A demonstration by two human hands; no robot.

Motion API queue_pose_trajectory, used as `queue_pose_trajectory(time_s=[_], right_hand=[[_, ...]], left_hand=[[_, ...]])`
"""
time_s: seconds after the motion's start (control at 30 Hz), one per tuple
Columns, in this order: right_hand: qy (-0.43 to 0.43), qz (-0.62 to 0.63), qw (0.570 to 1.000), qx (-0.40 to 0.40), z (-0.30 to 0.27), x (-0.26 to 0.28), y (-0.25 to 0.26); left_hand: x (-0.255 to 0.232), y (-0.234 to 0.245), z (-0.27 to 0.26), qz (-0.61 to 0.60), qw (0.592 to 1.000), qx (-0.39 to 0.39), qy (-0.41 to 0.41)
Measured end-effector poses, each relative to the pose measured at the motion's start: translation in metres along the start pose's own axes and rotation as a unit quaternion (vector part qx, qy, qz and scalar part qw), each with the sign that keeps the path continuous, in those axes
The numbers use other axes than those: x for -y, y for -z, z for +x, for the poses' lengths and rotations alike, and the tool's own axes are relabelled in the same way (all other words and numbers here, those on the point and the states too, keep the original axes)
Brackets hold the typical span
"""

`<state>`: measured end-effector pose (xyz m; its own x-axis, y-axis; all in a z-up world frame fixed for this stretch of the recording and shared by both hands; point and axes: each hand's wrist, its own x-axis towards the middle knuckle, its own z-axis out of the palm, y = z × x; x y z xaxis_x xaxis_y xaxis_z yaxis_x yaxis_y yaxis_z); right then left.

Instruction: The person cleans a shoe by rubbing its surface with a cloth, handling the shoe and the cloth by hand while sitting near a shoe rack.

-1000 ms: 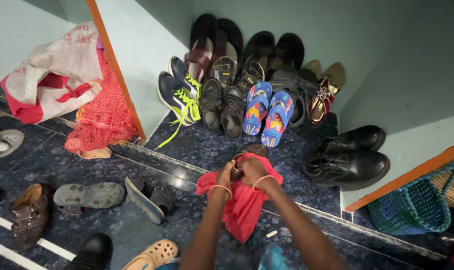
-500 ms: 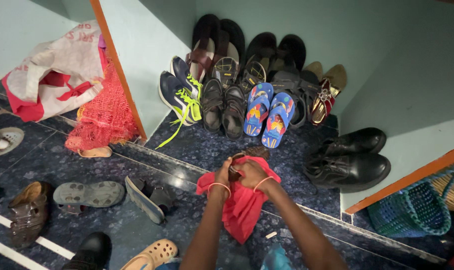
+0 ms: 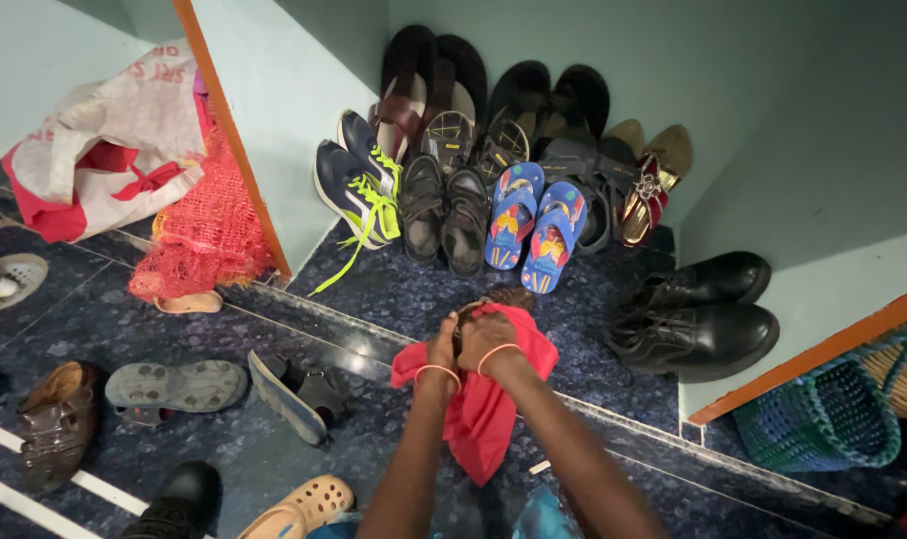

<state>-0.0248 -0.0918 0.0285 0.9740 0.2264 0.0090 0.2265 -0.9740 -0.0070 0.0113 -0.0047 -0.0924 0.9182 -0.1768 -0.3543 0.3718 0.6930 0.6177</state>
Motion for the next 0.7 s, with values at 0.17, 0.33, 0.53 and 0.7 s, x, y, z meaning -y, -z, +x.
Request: queue_pose_trajectory(time_s=[0.17, 0.33, 0.53, 0.7], right_hand=[[-0.013, -0.002, 1.000, 0.016, 0.005, -0.003, -0.014], [0.022, 0.022, 0.999, -0.034, -0.006, -0.015, -0.027], [0.034, 0.093, 0.983, -0.155, -0.033, -0.025, -0.044], [0.043, 0.283, 0.948, -0.138, -0.026, -0.059, -0.069]], left_hand=[[0.005, 0.005, 0.007, 0.018, 0.999, -0.023, 0.015], [0.009, 0.010, 0.008, -0.003, 1.000, 0.012, 0.001], [0.001, 0.002, -0.012, 0.062, 0.996, 0.017, -0.055], [-0.003, 0.002, -0.022, 0.063, 0.994, 0.046, -0.080]])
